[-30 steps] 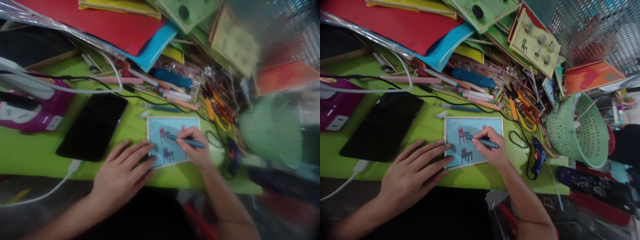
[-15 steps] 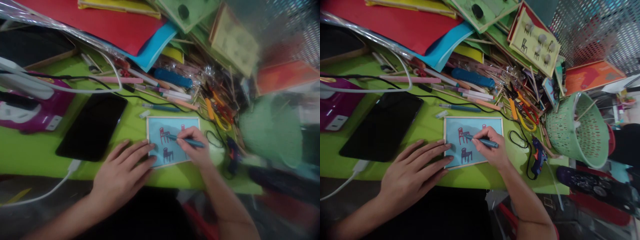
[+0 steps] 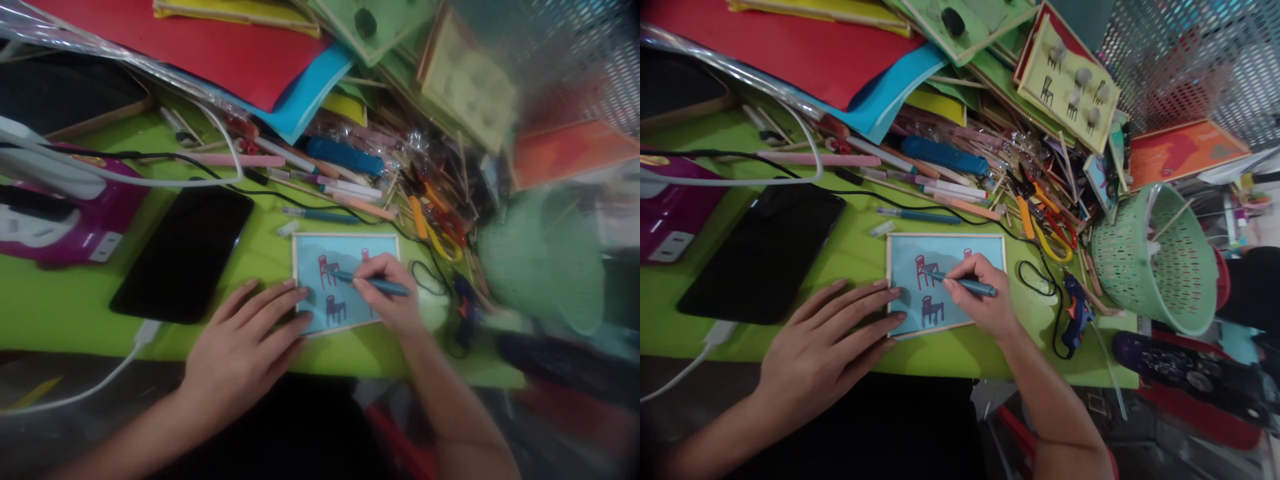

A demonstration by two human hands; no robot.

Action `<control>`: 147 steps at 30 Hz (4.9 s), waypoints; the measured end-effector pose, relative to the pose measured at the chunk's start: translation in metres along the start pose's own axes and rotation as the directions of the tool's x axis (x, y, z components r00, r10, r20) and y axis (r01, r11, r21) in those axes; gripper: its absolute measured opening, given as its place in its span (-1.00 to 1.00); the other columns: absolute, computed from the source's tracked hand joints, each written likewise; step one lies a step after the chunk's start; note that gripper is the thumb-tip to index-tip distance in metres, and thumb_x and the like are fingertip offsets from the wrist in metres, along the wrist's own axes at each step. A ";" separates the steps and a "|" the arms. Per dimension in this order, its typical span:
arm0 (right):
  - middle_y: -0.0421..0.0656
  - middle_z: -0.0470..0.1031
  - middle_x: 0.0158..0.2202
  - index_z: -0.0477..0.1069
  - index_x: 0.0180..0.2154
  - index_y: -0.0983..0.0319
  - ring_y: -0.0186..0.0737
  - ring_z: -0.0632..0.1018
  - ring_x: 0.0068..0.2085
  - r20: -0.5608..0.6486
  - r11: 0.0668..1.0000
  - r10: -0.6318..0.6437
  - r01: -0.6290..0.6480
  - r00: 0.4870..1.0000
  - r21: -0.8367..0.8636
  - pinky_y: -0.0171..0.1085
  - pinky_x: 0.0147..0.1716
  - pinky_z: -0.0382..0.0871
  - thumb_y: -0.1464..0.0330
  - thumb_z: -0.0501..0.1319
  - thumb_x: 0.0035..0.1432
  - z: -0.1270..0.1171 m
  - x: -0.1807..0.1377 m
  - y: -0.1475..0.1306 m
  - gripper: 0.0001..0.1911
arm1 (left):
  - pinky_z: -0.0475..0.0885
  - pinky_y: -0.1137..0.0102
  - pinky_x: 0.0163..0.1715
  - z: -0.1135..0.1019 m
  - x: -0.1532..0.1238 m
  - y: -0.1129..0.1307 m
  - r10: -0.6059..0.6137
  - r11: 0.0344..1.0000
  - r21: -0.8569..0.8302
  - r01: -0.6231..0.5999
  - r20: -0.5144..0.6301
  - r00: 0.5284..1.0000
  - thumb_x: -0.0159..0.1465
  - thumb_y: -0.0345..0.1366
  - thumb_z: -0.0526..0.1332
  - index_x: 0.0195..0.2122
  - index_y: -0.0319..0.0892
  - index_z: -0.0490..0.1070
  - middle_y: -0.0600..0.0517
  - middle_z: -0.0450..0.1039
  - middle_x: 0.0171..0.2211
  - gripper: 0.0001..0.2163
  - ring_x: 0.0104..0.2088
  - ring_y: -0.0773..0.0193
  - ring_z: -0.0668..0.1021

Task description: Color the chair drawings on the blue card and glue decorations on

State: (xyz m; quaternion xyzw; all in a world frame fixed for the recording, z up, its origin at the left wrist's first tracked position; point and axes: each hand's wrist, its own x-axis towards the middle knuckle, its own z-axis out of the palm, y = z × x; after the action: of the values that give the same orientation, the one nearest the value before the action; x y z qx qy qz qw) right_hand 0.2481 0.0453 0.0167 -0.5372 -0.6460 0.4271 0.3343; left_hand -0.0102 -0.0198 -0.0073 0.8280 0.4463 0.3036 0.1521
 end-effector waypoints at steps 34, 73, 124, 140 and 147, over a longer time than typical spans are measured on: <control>-0.25 0.50 -0.45 0.47 -0.34 0.16 -0.30 0.45 -0.45 -0.169 1.000 0.011 -0.009 0.986 0.010 -0.29 -0.44 0.33 0.31 0.36 0.20 0.002 0.003 -0.004 -0.89 | 0.31 0.02 0.29 0.000 0.001 -0.001 0.004 1.000 0.006 -0.004 0.006 1.000 0.36 -0.34 0.30 0.00 -0.05 0.55 -0.02 0.56 0.19 -0.80 0.19 0.03 0.58; -0.23 0.54 -0.39 0.49 -0.26 0.14 -0.31 0.49 -0.42 0.011 1.000 -0.029 0.029 1.000 -0.010 -0.32 -0.46 0.33 0.28 0.38 0.24 0.002 0.002 -0.001 -0.89 | 0.32 0.03 0.27 0.000 0.001 -0.001 0.012 1.000 0.011 -0.012 -0.009 1.000 0.37 -0.32 0.30 0.00 -0.03 0.56 0.01 0.57 0.18 -0.81 0.18 0.03 0.59; -0.23 0.54 -0.40 0.49 -0.28 0.14 -0.27 0.50 -0.40 -0.006 1.000 -0.012 0.012 1.000 -0.009 -0.28 -0.41 0.39 0.27 0.37 0.23 0.002 -0.001 0.001 -0.88 | 0.32 0.05 0.29 -0.001 0.002 0.000 0.007 1.000 0.017 -0.007 -0.011 1.000 0.34 -0.35 0.31 -0.02 -0.05 0.55 -0.01 0.58 0.17 -0.80 0.18 0.02 0.59; -0.22 0.54 -0.40 0.49 -0.28 0.14 -0.26 0.50 -0.38 -0.003 1.000 -0.005 0.004 1.000 -0.019 -0.27 -0.40 0.41 0.24 0.37 0.24 0.002 0.000 -0.001 -0.86 | 0.34 0.04 0.27 -0.001 0.003 0.001 0.009 1.000 0.021 -0.009 -0.005 1.000 0.36 -0.33 0.29 -0.03 -0.04 0.55 0.00 0.58 0.16 -0.82 0.18 0.03 0.59; -0.24 0.53 -0.40 0.49 -0.27 0.14 -0.29 0.49 -0.40 0.022 1.000 -0.028 0.029 0.999 -0.011 -0.28 -0.40 0.38 0.27 0.38 0.23 0.002 0.000 -0.002 -0.88 | 0.34 0.03 0.27 -0.001 0.002 0.000 0.012 1.000 0.018 -0.012 -0.015 1.000 0.36 -0.34 0.30 -0.03 -0.05 0.55 -0.01 0.58 0.17 -0.82 0.18 0.02 0.59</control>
State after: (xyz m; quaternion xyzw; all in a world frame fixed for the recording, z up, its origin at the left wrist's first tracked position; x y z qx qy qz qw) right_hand 0.2458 0.0452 0.0181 -0.5252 -0.6597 0.4243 0.3301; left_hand -0.0098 -0.0181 -0.0055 0.8297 0.4450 0.3066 0.1397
